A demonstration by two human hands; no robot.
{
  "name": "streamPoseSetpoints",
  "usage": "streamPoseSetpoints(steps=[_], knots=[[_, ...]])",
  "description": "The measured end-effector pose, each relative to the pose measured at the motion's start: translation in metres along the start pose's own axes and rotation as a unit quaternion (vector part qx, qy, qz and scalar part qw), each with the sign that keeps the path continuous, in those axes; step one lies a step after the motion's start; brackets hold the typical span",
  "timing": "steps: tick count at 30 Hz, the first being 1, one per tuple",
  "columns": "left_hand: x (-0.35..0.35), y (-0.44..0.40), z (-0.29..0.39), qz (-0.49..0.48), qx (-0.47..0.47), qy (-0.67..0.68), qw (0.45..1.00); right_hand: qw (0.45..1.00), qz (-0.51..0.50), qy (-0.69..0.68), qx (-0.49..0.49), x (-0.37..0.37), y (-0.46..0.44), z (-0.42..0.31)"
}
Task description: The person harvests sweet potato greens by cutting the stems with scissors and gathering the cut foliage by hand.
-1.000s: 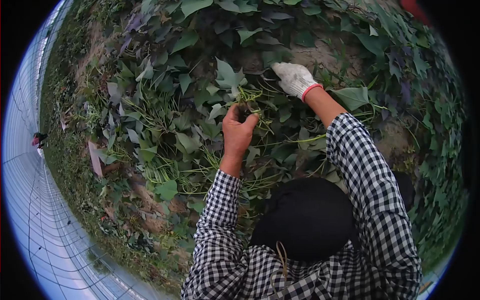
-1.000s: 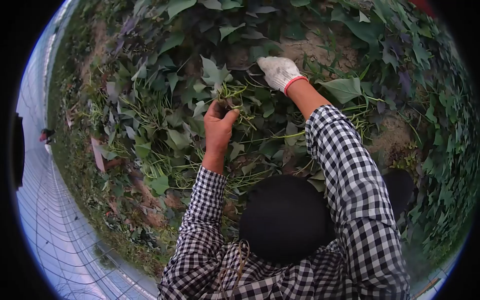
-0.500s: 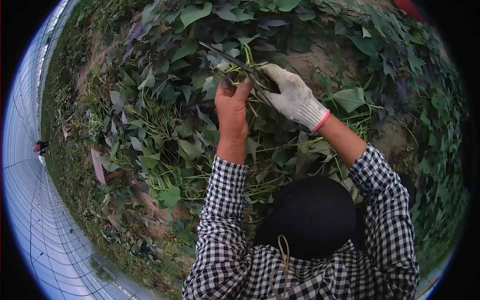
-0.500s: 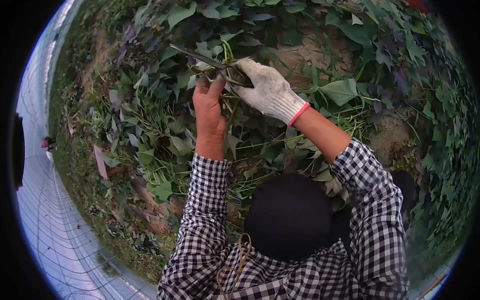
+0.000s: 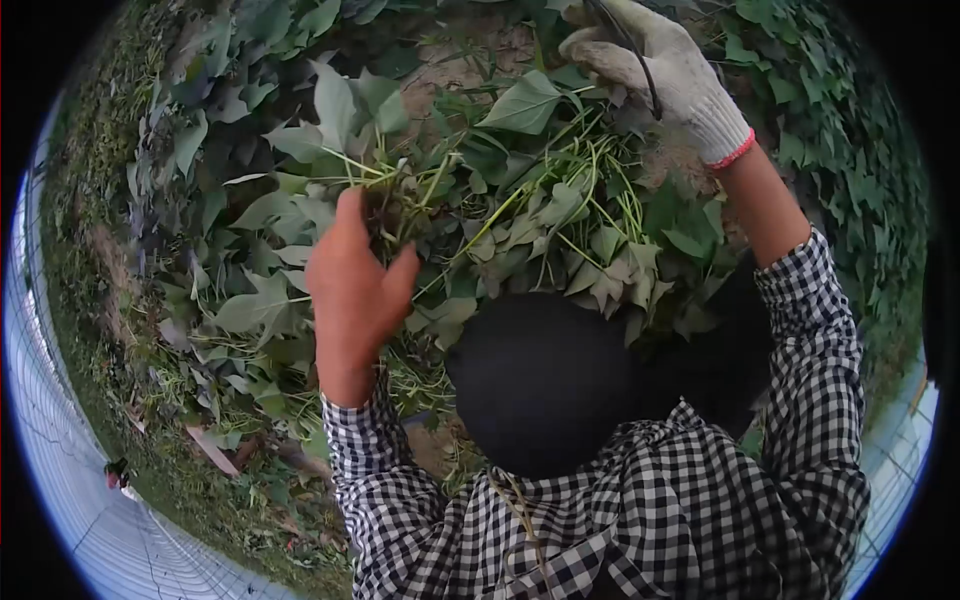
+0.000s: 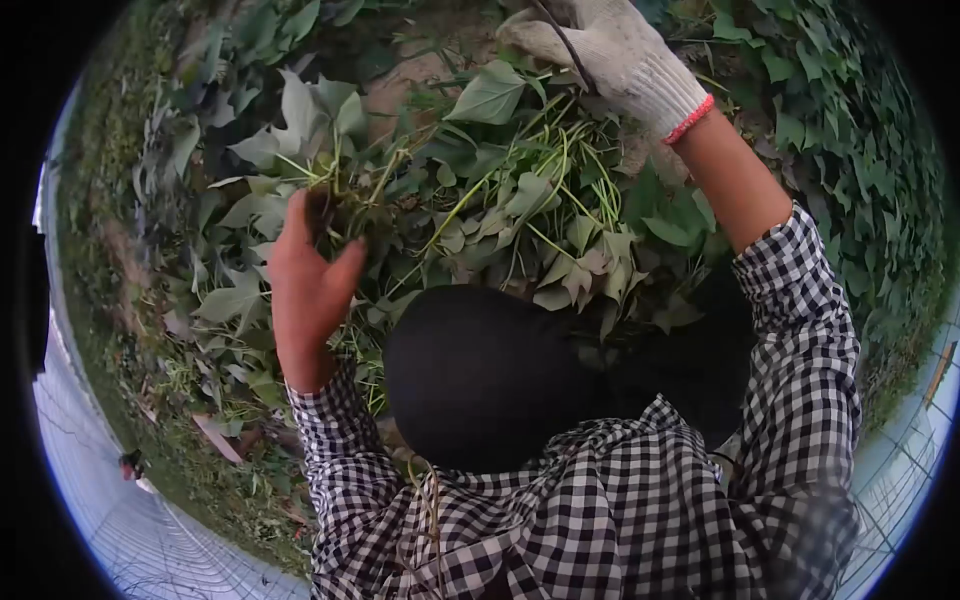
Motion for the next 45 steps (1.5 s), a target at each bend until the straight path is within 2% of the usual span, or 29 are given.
streamPoseSetpoints(steps=[1, 3, 4, 8, 9, 11, 12, 14, 15, 18, 20, 22, 24, 26, 28, 32, 35, 38, 40, 41, 42, 43, 45], knots=[[-0.028, -0.01, 0.01, -0.039, -0.017, -0.016, 0.999, 0.996, -0.007, -0.073, -0.048, 0.011, 0.009, 0.01], [-0.084, -0.032, 0.027, -0.087, -0.044, -0.01, 0.995, 0.995, 0.018, -0.068, -0.064, 0.039, 0.023, 0.029], [-0.106, -0.04, 0.043, -0.087, -0.067, -0.005, 0.994, 0.991, 0.024, -0.087, -0.095, 0.048, 0.033, 0.036], [-0.21, -0.06, 0.076, -0.093, -0.16, 0.013, 0.983, 0.99, 0.036, -0.076, -0.115, 0.057, 0.06, 0.052], [-0.234, -0.061, 0.08, -0.063, -0.198, 0.028, 0.978, 0.99, 0.03, -0.055, -0.127, 0.056, 0.063, 0.054], [-0.261, -0.057, 0.082, -0.064, -0.249, 0.022, 0.966, 0.993, 0.014, -0.041, -0.111, 0.049, 0.065, 0.051], [-0.283, -0.059, 0.072, -0.096, -0.255, 0.046, 0.961, 0.997, 0.008, -0.03, -0.077, 0.045, 0.065, 0.051], [-0.292, -0.065, 0.06, -0.121, -0.23, 0.074, 0.963, 0.989, -0.024, -0.062, -0.13, 0.031, 0.069, 0.042], [-0.296, -0.069, 0.06, -0.154, -0.206, 0.083, 0.963, 0.99, -0.04, -0.067, -0.122, 0.029, 0.07, 0.042], [-0.294, -0.064, 0.06, -0.213, -0.242, 0.175, 0.93, 0.993, -0.051, -0.07, -0.077, 0.029, 0.073, 0.04], [-0.27, -0.061, 0.065, -0.213, -0.216, 0.121, 0.945, 1.0, -0.026, 0.001, -0.01, 0.042, 0.076, 0.036], [-0.256, -0.06, 0.077, -0.137, -0.262, 0.002, 0.955, 0.995, -0.009, -0.051, -0.091, 0.059, 0.092, 0.038], [-0.24, -0.055, 0.099, -0.071, -0.324, -0.108, 0.937, 0.989, -0.007, -0.062, -0.138, 0.081, 0.115, 0.034], [-0.242, -0.057, 0.094, -0.019, -0.336, -0.106, 0.936, 0.991, 0.015, -0.077, -0.112, 0.11, 0.141, 0.036], [-0.258, -0.066, 0.069, -0.033, -0.277, -0.097, 0.955, 0.986, 0.066, -0.096, -0.12, 0.134, 0.169, 0.044], [-0.311, -0.08, 0.017, -0.078, -0.25, -0.172, 0.95, 0.965, 0.161, -0.151, -0.141, 0.176, 0.204, 0.064], [-0.314, -0.088, 0.028, -0.109, -0.258, -0.228, 0.933, 0.945, 0.223, -0.188, -0.148, 0.199, 0.227, 0.077], [-0.296, -0.089, 0.059, -0.212, -0.245, -0.267, 0.908, 0.932, 0.259, -0.211, -0.141, 0.215, 0.245, 0.074], [-0.282, -0.084, 0.086, -0.195, -0.299, -0.31, 0.881, 0.926, 0.265, -0.235, -0.133, 0.213, 0.253, 0.065], [-0.277, -0.085, 0.096, -0.196, -0.297, -0.318, 0.879, 0.931, 0.242, -0.252, -0.108, 0.211, 0.251, 0.054], [-0.287, -0.091, 0.079, -0.22, -0.28, -0.335, 0.872, 0.917, 0.236, -0.292, -0.137, 0.195, 0.235, 0.067], [-0.284, -0.094, 0.082, -0.202, -0.287, -0.332, 0.876, 0.917, 0.223, -0.298, -0.14, 0.19, 0.231, 0.069], [-0.275, -0.097, 0.088, -0.2, -0.256, -0.27, 0.906, 0.942, 0.185, -0.223, -0.17, 0.187, 0.226, 0.063]])
Point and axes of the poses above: each hand's wrist, its own y-axis away from the middle knuckle, its own x-axis out of the back of the hand, z = x × y, the point moved 10 cm from there along -y, towards the middle knuckle, and after that the axes turned 1 degree about -z, right-handed, at the moved point
